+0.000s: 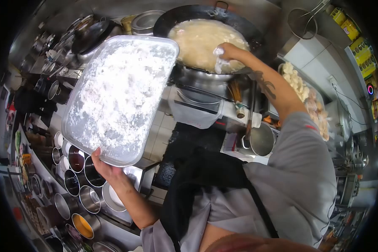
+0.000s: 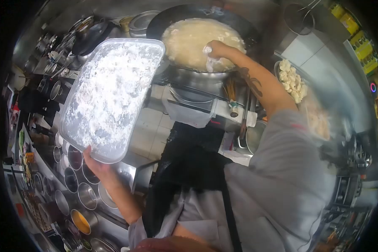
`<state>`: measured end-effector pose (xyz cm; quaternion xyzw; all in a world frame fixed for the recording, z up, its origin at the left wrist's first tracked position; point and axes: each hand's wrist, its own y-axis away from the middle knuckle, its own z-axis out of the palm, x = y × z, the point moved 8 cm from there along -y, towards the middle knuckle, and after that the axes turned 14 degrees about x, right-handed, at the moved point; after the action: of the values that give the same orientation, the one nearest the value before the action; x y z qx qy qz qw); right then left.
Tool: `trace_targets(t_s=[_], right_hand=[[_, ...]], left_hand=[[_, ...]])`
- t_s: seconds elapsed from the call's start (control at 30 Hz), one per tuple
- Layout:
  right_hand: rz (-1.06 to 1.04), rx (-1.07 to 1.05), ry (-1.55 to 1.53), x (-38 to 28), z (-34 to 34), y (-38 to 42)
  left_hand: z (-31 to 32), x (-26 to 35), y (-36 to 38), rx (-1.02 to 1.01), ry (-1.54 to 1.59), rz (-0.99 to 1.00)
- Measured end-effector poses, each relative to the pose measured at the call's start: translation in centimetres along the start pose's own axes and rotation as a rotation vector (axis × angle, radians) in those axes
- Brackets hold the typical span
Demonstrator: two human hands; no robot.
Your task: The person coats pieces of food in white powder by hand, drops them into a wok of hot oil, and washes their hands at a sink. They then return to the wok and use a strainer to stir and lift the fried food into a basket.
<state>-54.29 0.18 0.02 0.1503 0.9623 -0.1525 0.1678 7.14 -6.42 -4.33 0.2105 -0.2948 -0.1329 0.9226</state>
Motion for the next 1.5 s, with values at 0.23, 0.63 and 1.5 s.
trace_targets(t_s=[0.23,0.63,1.5], right_hand=[[0.136,0.036,0.01,-2.9,-5.9,-3.1],[-0.329,0.445,0.089,-18.6,-16.7,-7.6],[-0.468,-0.154,-0.017,-37.4,-0.9,-6.6]], left_hand=[[0.7,0.0,0.9,-0.016,-0.032,0.088],[1.8,0.0,3.1,-0.054,-0.088,0.175],[7.1,-7.7,2.1,-0.335,-0.109,0.005]])
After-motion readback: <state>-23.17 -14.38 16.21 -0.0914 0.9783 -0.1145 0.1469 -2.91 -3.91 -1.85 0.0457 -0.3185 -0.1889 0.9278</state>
